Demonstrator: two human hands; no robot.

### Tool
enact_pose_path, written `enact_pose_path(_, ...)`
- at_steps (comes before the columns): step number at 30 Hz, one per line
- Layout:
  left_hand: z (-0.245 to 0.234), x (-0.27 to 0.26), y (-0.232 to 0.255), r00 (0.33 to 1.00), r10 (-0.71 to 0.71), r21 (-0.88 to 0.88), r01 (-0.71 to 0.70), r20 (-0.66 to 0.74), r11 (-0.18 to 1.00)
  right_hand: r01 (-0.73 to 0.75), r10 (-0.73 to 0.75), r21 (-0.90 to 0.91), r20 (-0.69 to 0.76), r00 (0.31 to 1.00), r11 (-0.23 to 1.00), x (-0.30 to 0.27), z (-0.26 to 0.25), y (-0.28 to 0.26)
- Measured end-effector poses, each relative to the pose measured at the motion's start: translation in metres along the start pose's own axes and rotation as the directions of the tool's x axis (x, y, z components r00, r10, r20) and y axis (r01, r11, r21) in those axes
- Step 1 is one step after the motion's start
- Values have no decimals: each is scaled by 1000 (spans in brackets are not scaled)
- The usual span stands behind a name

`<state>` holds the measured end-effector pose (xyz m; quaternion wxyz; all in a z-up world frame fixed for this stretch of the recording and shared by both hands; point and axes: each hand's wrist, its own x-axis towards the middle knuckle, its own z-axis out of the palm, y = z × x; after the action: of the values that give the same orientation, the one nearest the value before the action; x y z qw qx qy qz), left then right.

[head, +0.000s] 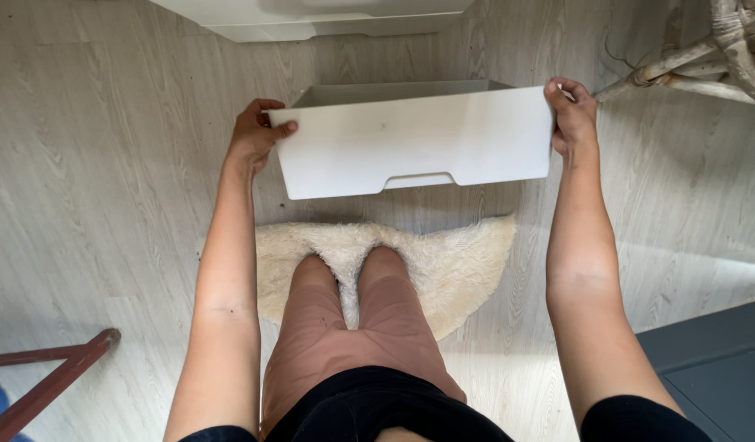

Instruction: The person assembles a white plastic drawer unit by inserting drawer boxes and attaching front panels. They repeatedly slide drawers into the frame, align and snap on the front pieces, and finally place the top cover to complete the unit.

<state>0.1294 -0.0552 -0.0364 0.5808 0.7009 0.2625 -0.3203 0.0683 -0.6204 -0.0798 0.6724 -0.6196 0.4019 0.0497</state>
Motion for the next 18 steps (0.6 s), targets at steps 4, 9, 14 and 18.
enact_pose_path(4, -3, -12, -26, 999, -16, 6, 16, 50, 1000, -13, 20, -99, 73, 997, 995, -21, -27, 11)
enact_pose_path(9, -8, -38, -73, 983, 69, 14, -73, 171, 997, -217, 243, -233, 88, 966, 948, -68, -82, 52)
enact_pose_path(14, -9, -47, -118, 976, 134, 109, -154, 171, 982, -263, 268, -52, 204, 942, 963, -102, -116, 108)
enact_pose_path(18, -23, -51, -146, 963, 264, 276, -266, 45, 924, -387, 417, -166, 216, 883, 907, -111, -101, 144)
